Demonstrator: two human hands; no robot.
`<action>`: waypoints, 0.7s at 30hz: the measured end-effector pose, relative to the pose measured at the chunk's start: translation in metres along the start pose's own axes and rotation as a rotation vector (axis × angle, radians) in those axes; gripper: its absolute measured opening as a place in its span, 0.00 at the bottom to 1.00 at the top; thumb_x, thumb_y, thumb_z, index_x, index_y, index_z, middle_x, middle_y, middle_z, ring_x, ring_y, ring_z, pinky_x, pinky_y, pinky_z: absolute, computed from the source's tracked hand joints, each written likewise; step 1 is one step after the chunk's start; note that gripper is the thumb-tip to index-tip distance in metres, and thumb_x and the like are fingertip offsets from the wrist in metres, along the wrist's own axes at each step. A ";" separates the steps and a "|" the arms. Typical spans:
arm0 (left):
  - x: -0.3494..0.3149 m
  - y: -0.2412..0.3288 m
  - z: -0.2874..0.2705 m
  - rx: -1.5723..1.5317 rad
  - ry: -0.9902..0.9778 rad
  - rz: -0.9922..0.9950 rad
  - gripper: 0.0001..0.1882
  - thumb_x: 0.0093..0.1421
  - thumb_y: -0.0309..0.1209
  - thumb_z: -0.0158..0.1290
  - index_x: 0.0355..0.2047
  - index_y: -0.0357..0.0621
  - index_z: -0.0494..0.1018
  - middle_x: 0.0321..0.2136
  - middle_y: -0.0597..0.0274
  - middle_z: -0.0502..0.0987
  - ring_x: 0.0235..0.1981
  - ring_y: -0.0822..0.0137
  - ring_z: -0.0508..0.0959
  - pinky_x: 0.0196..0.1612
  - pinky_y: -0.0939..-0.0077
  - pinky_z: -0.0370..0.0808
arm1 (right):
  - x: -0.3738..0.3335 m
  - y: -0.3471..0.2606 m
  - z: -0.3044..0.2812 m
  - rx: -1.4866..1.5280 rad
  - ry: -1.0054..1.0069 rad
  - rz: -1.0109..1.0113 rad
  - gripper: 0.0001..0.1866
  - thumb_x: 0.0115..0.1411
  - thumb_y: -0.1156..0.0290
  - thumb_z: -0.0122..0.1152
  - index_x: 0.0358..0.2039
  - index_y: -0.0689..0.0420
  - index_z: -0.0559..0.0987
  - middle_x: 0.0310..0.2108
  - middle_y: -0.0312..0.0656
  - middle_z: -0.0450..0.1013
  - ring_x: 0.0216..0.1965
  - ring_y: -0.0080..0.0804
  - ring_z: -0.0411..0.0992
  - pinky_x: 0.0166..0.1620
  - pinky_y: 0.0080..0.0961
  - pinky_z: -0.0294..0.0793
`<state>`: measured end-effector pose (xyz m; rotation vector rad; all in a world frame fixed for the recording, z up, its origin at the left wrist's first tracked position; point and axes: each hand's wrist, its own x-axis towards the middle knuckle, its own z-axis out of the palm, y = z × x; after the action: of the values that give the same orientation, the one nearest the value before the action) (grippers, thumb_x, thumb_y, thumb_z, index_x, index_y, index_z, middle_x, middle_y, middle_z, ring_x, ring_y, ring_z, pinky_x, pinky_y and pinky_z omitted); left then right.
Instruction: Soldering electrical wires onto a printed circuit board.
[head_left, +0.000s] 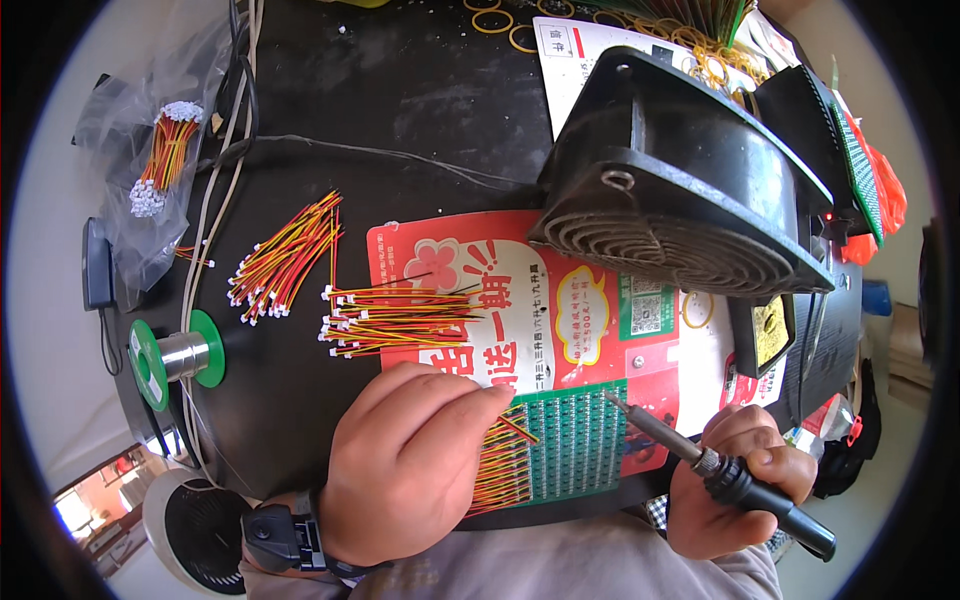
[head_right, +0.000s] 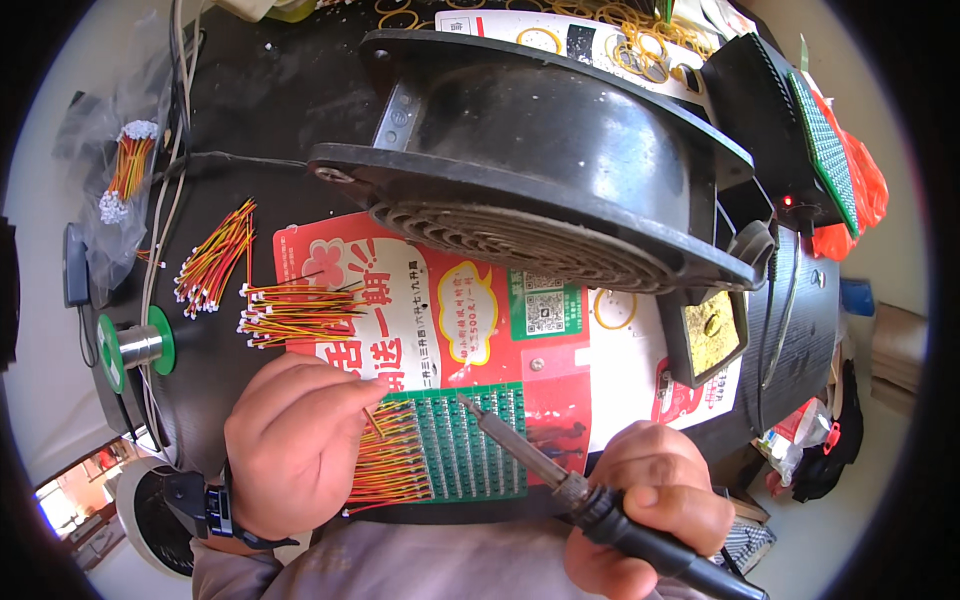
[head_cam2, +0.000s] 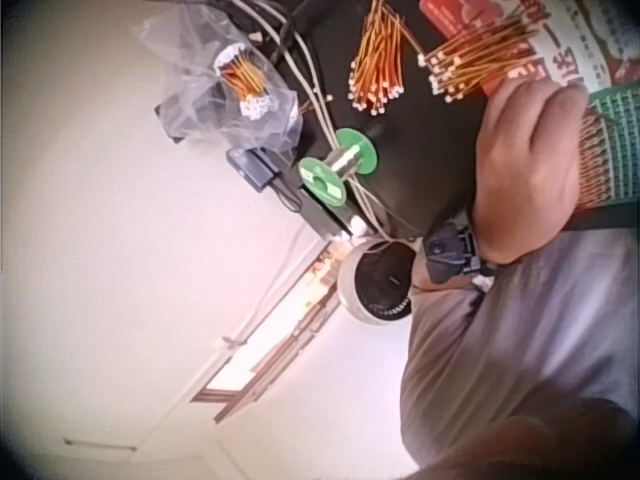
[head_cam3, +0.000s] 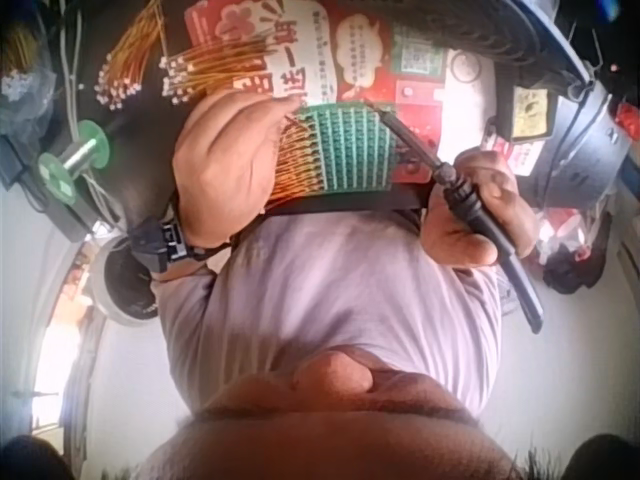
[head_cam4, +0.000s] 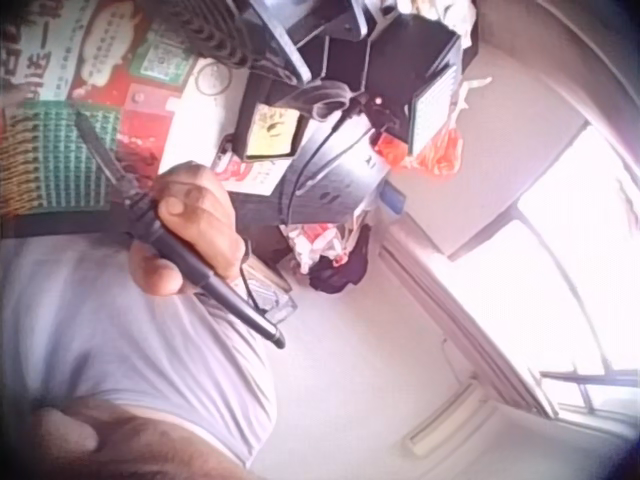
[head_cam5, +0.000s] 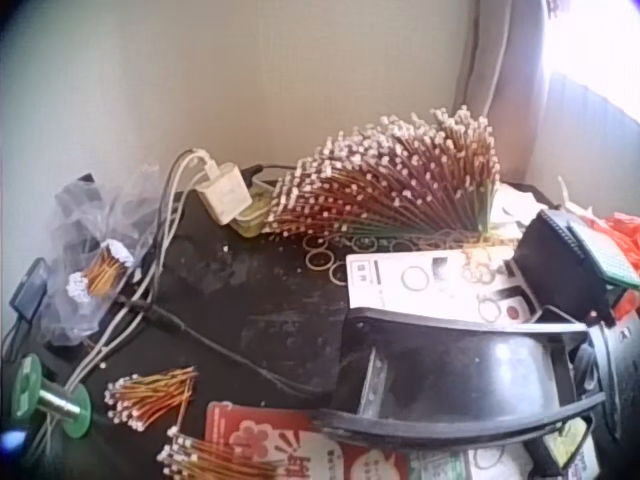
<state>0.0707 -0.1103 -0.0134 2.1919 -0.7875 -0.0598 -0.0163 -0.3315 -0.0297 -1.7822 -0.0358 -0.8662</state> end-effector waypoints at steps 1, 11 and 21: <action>0.000 -0.001 0.001 -0.001 0.000 -0.003 0.16 0.43 0.15 0.59 0.36 0.34 0.79 0.30 0.56 0.77 0.30 0.56 0.77 0.33 0.66 0.76 | -0.001 0.001 0.000 0.009 0.009 -0.006 0.26 0.68 0.43 0.47 0.39 0.58 0.65 0.16 0.38 0.62 0.19 0.26 0.60 0.26 0.23 0.57; -0.001 0.004 -0.002 -0.068 0.135 -0.012 0.12 0.49 0.12 0.54 0.34 0.33 0.79 0.25 0.56 0.79 0.25 0.60 0.79 0.31 0.70 0.75 | -0.002 0.000 0.007 0.003 0.156 -0.070 0.24 0.66 0.48 0.55 0.44 0.56 0.65 0.27 0.40 0.62 0.29 0.27 0.59 0.32 0.23 0.57; 0.000 0.001 -0.007 -0.065 0.114 0.065 0.10 0.53 0.15 0.56 0.36 0.34 0.79 0.29 0.56 0.78 0.24 0.63 0.77 0.29 0.72 0.73 | -0.003 -0.002 0.000 0.100 0.090 0.016 0.21 0.64 0.53 0.58 0.37 0.58 0.64 0.21 0.37 0.59 0.26 0.25 0.56 0.30 0.22 0.54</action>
<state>0.0723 -0.1060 -0.0078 2.0870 -0.7815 0.0711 -0.0198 -0.3294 -0.0294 -1.6463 -0.0059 -0.9170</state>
